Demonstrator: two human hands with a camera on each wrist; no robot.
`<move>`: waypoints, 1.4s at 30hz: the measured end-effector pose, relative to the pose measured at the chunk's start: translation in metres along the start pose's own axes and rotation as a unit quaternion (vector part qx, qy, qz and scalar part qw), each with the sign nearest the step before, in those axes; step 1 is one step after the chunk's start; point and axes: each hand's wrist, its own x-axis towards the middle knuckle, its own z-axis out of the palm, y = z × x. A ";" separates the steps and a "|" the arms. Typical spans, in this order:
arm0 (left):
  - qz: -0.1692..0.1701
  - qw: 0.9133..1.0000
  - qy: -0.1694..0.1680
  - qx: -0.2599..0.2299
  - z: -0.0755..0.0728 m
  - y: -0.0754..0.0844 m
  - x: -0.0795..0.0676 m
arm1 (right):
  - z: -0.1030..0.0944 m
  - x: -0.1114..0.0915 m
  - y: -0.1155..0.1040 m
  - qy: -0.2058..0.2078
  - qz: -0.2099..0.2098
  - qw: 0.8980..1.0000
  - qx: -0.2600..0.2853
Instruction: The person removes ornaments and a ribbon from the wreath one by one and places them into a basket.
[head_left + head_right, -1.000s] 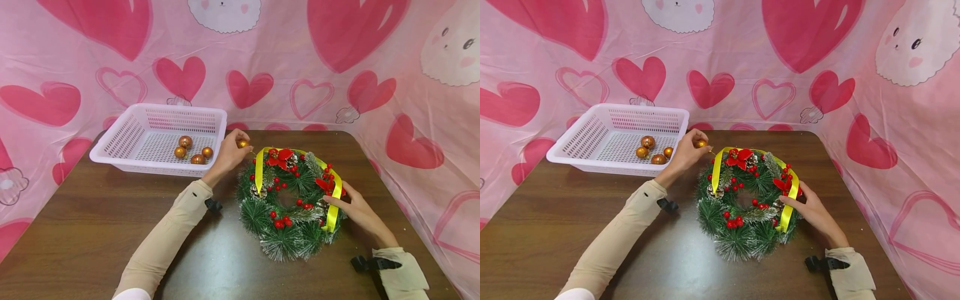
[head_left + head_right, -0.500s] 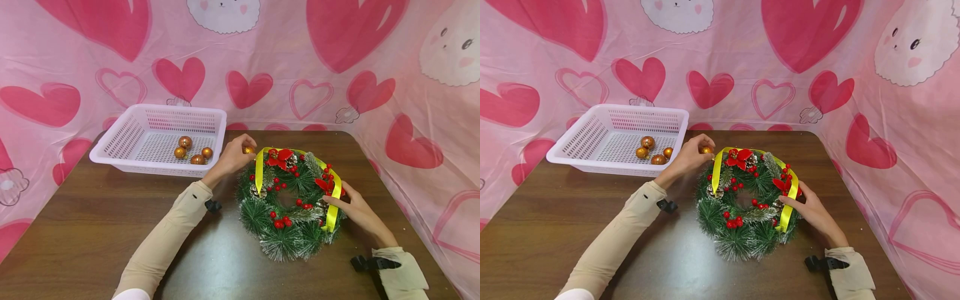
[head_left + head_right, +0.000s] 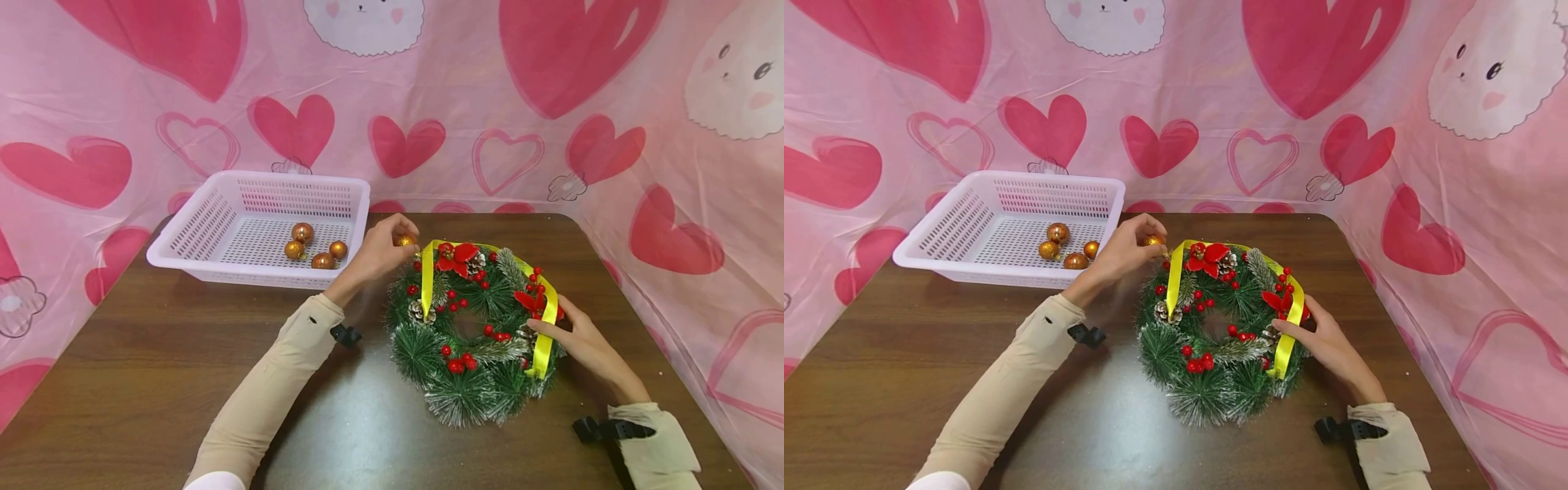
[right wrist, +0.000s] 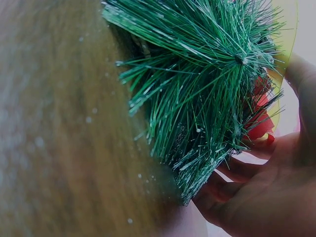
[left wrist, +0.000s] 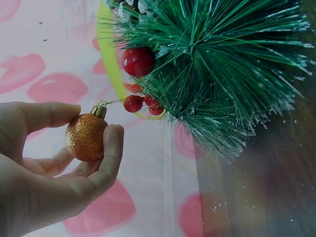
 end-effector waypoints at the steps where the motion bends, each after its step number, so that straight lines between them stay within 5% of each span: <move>1: 0.001 1.000 0.001 0.002 0.000 0.000 0.000 | 0.000 0.000 0.000 0.000 0.001 1.000 0.001; 9: 0.007 1.000 -0.006 0.029 0.003 0.000 0.000 | 0.001 0.000 0.002 0.003 -0.015 1.000 0.010; 21: 0.024 0.996 0.045 0.076 0.000 -0.004 0.002 | 0.002 -0.001 0.002 0.003 -0.015 1.000 0.008; 24: 0.058 0.994 0.020 0.086 0.003 -0.006 0.003 | 0.001 -0.001 0.002 0.002 -0.011 1.000 0.006; 31: 0.127 0.977 -0.112 0.130 0.010 -0.010 -0.001 | 0.001 -0.001 0.003 0.001 -0.013 1.000 0.005; 42: 0.113 0.974 -0.073 0.181 0.008 -0.010 0.000 | 0.002 0.000 0.003 -0.001 -0.016 1.000 0.009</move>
